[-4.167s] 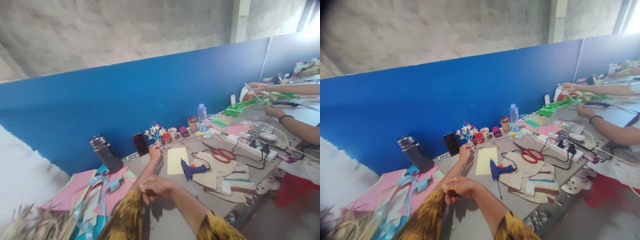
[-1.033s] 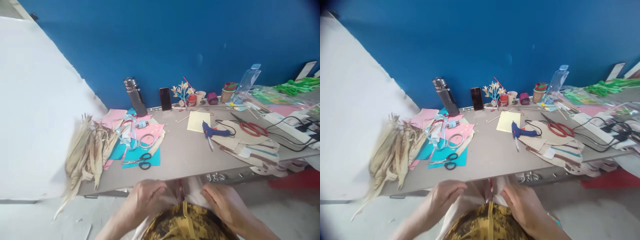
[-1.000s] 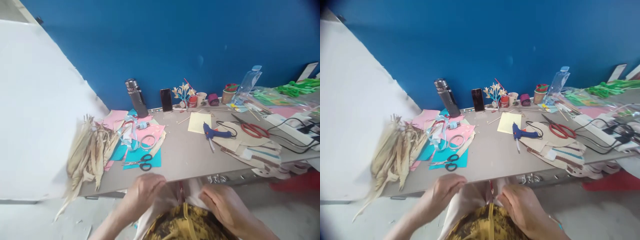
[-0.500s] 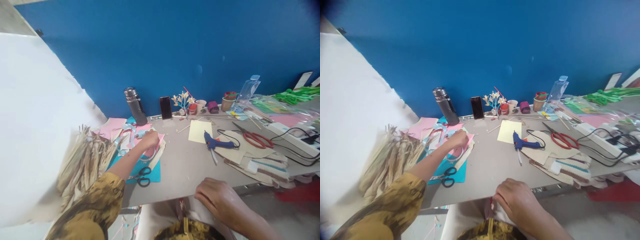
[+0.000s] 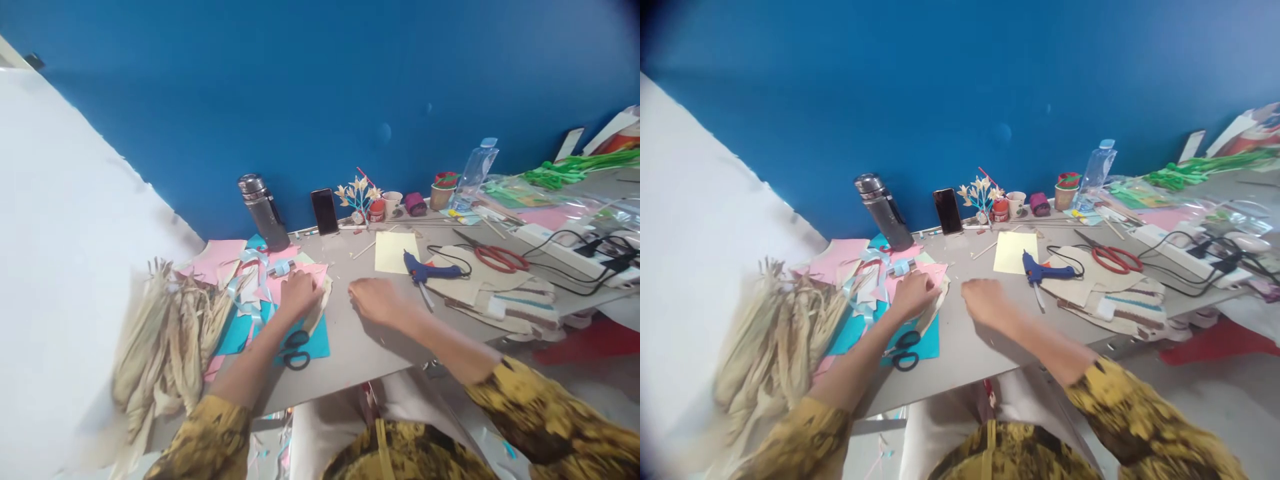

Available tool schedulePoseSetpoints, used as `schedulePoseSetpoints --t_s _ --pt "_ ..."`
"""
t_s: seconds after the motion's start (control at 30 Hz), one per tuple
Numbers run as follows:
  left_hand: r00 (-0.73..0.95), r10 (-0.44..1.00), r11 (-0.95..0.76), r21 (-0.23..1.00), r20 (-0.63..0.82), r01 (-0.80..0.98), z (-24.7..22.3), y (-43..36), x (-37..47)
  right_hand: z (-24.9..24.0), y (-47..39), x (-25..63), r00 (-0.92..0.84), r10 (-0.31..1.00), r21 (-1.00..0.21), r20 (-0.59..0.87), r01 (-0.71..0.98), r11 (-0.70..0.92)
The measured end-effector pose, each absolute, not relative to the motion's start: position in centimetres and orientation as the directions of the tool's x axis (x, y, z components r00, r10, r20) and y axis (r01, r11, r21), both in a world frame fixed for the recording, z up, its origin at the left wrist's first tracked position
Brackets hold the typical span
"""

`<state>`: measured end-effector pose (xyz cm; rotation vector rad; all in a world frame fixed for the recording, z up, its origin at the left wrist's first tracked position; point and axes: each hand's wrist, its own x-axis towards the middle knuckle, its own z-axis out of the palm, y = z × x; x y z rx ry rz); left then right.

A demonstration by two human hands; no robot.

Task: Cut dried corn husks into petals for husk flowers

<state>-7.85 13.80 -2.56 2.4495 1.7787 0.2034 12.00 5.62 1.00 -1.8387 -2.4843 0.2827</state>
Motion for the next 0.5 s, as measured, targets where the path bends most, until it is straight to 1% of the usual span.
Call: schedulePoseSetpoints --t_s 0.1,0.2,0.27,0.33,0.43,0.5 --pt "0.271 0.961 -0.276 0.139 0.055 0.951 -2.9 13.3 -6.9 0.7 8.3 11.4 -0.213 0.971 -0.139 -0.112 0.970 0.197" --pt "0.296 0.955 -0.296 0.176 0.028 0.939 -2.8 13.2 -6.5 0.3 10.2 11.4 -0.147 0.981 -0.141 -0.127 0.982 0.129" --pt "0.300 0.954 -0.294 0.242 0.012 0.925 -2.7 13.2 -6.5 0.2 11.6 11.1 -0.125 0.985 -0.154 -0.118 0.982 0.106" --pt "0.258 0.966 -0.250 0.337 0.024 0.908 -2.8 13.1 -6.7 0.2 13.4 10.6 -0.127 0.987 -0.183 -0.094 0.977 0.108" --pt "0.185 0.981 -0.193 0.465 0.064 0.864 -3.1 13.2 -7.2 0.3 16.5 9.5 -0.161 0.986 -0.251 -0.052 0.957 0.143" --pt "0.165 0.982 -0.187 0.510 0.089 0.840 -3.4 13.4 -7.6 0.3 18.4 8.7 -0.192 0.981 -0.296 -0.029 0.939 0.175"
